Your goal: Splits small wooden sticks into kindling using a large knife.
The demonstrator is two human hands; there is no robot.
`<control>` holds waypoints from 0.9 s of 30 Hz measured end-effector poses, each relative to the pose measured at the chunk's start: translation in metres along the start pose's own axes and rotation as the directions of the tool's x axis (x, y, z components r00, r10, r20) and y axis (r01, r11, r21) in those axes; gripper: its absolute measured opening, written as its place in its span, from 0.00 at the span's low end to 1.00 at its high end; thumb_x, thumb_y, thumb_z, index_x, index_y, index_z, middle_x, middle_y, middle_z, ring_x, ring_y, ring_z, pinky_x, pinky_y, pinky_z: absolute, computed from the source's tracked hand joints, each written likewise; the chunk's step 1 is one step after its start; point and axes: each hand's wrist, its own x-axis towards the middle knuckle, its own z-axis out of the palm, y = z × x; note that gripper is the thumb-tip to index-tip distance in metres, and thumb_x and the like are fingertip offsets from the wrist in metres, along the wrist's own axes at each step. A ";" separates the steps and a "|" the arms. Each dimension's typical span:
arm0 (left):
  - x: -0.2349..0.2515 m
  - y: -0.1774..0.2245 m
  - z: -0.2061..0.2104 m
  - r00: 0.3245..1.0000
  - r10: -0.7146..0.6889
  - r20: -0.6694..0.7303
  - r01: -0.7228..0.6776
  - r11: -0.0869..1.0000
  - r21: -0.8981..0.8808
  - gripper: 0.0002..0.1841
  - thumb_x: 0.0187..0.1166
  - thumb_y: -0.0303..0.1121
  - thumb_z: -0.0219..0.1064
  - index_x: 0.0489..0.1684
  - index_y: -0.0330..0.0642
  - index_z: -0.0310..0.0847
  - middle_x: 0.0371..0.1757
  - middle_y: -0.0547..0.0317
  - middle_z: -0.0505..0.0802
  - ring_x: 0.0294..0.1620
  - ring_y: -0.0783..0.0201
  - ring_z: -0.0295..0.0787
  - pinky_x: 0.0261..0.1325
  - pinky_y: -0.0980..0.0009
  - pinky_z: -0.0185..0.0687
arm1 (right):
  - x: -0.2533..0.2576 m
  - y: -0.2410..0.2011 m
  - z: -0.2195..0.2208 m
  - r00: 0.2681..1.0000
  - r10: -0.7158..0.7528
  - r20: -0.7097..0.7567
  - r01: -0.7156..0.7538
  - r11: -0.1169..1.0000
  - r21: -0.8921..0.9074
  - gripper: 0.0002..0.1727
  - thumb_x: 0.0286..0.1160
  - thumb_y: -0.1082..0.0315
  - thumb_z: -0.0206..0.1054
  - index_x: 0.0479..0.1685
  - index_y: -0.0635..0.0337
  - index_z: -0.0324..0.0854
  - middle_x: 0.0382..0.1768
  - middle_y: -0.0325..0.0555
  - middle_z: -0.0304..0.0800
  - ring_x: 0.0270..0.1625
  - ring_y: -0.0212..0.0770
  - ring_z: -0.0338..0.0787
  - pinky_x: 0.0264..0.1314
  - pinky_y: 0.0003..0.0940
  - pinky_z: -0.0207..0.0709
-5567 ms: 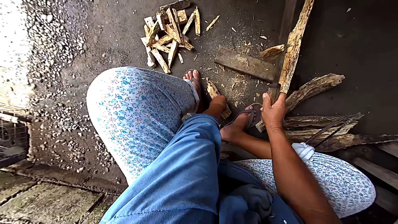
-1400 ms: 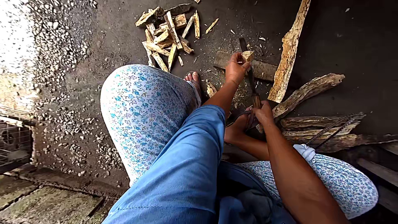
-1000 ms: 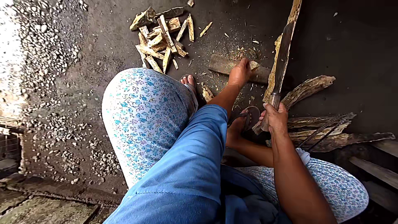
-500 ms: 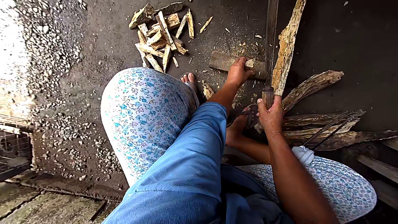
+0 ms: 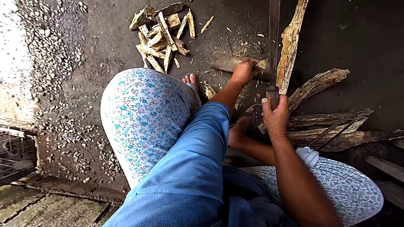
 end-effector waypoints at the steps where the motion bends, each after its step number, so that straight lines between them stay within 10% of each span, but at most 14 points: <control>1: 0.001 0.000 -0.001 1.000 -0.004 0.006 0.004 1.000 0.003 0.18 0.79 0.31 0.73 0.65 0.35 0.87 0.66 0.40 0.89 0.70 0.47 0.86 0.78 0.51 0.77 | -0.001 -0.001 -0.001 0.999 -0.038 -0.031 0.039 0.999 0.022 0.26 0.83 0.52 0.65 0.68 0.65 0.73 0.38 0.57 0.88 0.33 0.51 0.91 0.41 0.55 0.85; 13: 0.002 -0.004 0.004 1.000 0.016 -0.016 -0.016 1.000 -0.001 0.17 0.78 0.32 0.73 0.62 0.36 0.89 0.63 0.41 0.90 0.66 0.48 0.88 0.76 0.53 0.78 | 0.013 -0.007 0.005 0.978 0.167 0.127 -0.115 0.932 -0.344 0.30 0.88 0.49 0.63 0.73 0.66 0.69 0.45 0.72 0.89 0.53 0.72 0.90 0.55 0.69 0.78; 17: -0.003 -0.012 0.007 0.999 -0.015 -0.045 0.008 0.990 -0.140 0.16 0.79 0.25 0.70 0.63 0.36 0.87 0.61 0.46 0.94 0.63 0.52 0.91 0.74 0.55 0.80 | 0.015 0.003 0.010 0.976 0.168 0.141 -0.132 0.963 -0.234 0.30 0.88 0.50 0.63 0.73 0.67 0.67 0.43 0.69 0.88 0.47 0.68 0.91 0.52 0.66 0.79; 21: -0.003 -0.013 0.006 0.994 -0.090 -0.054 0.081 0.985 -0.152 0.12 0.81 0.25 0.67 0.58 0.37 0.88 0.58 0.48 0.95 0.63 0.53 0.92 0.75 0.53 0.80 | 0.016 0.016 0.007 0.957 0.120 0.265 -0.164 0.975 0.151 0.23 0.91 0.51 0.59 0.67 0.61 0.70 0.24 0.45 0.82 0.21 0.42 0.86 0.31 0.43 0.87; 27: -0.001 -0.014 0.005 0.996 -0.064 -0.062 0.055 0.989 -0.137 0.11 0.80 0.26 0.67 0.56 0.37 0.90 0.56 0.49 0.96 0.62 0.54 0.92 0.73 0.54 0.80 | 0.007 0.006 0.003 0.986 0.114 0.122 -0.105 0.991 -0.085 0.27 0.86 0.48 0.64 0.68 0.62 0.72 0.36 0.58 0.88 0.33 0.57 0.91 0.41 0.61 0.83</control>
